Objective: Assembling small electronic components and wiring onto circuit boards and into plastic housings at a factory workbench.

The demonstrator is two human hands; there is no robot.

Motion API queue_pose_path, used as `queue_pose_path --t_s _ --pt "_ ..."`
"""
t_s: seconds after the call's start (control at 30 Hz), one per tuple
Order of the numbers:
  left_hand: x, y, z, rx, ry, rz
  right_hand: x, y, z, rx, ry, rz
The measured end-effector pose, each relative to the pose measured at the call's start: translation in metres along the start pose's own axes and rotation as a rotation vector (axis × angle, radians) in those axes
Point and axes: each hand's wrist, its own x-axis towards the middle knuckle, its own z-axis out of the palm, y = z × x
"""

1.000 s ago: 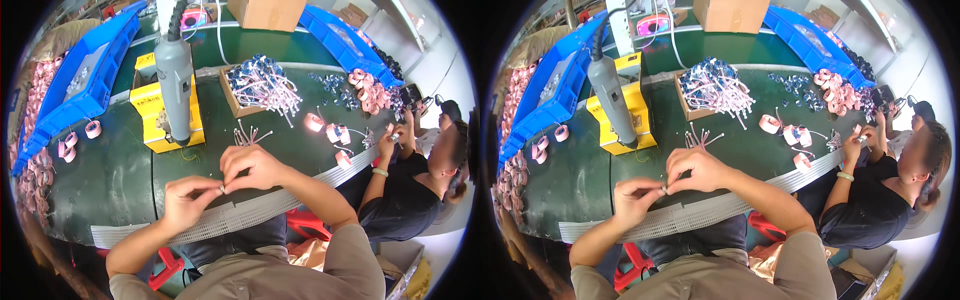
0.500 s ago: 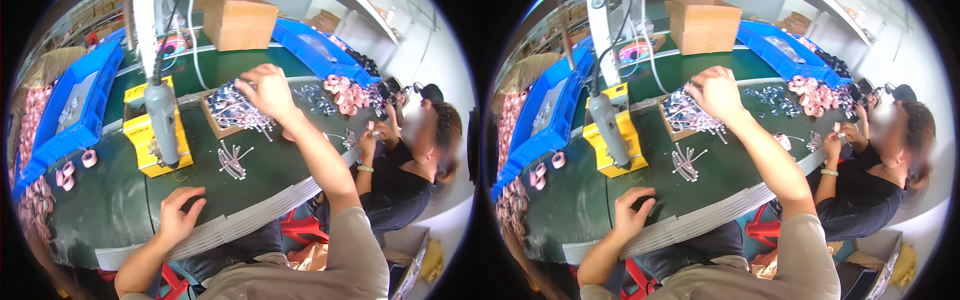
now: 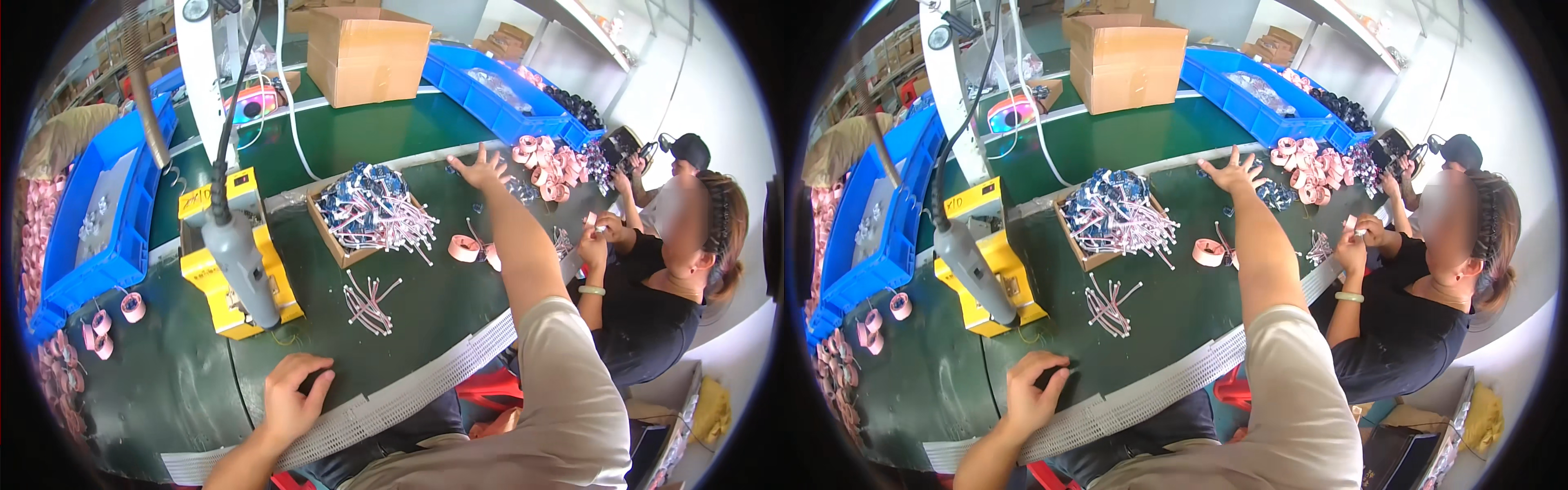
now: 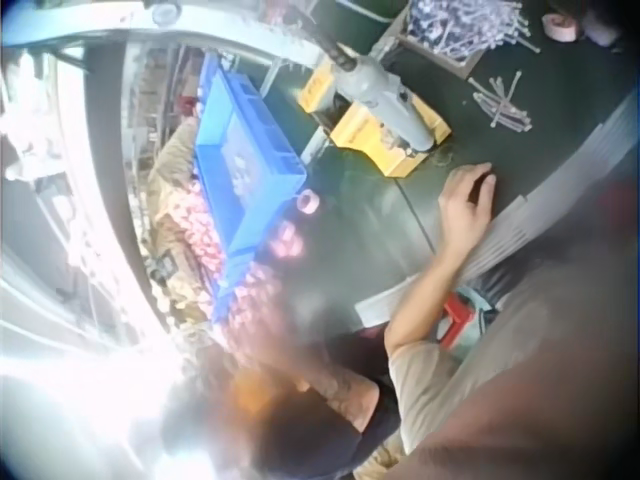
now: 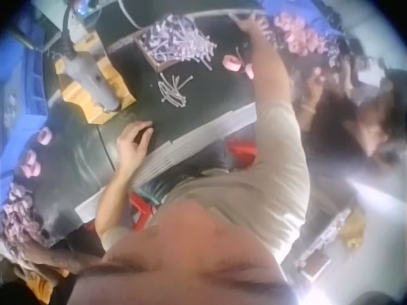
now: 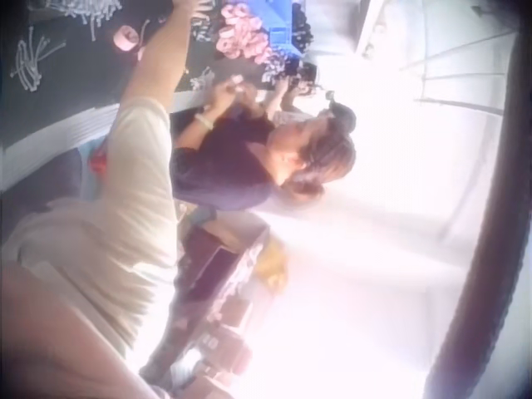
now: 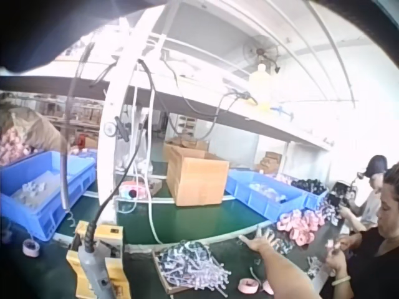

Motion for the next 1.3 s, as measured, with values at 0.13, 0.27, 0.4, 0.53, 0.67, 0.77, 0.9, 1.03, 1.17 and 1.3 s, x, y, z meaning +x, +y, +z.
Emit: queue_pose_path --t_s 0.13,0.27,0.4,0.53,0.67,0.77,0.9,1.03,1.17,1.3 --pt "0.003 -0.004 -0.002 0.04 0.002 0.008 0.003 0.007 0.009 -0.131 0.057 -0.056" --pt "0.01 -0.008 -0.003 0.015 -0.019 0.003 0.03 0.025 0.009 -0.107 0.058 -0.031" --pt "-0.006 -0.016 -0.018 0.029 -0.012 -0.056 0.0 -0.026 0.042 -0.179 0.308 -0.31" --pt "0.002 -0.02 0.002 -0.083 0.027 0.049 0.107 0.11 0.063 -0.702 1.054 -0.983" --pt "-0.003 -0.027 0.008 -0.102 0.018 0.108 0.143 0.111 0.083 -0.915 0.316 -0.644" --pt "-0.012 -0.027 0.005 -0.093 0.043 0.082 0.138 0.079 0.079 -0.93 0.356 -0.669" --pt "-0.011 -0.03 0.007 -0.089 0.058 0.118 0.122 0.064 0.061 -0.676 0.291 -0.548" --pt "-0.01 -0.034 0.01 -0.053 0.039 0.081 0.094 0.048 0.073 -0.646 0.353 -0.468" --pt "-0.003 -0.033 0.012 -0.069 0.011 0.05 0.109 0.077 0.072 -0.444 0.496 -0.552" --pt "-0.01 -0.03 0.0 -0.193 0.14 0.239 0.2 0.097 -0.131 -0.24 0.759 -0.504"
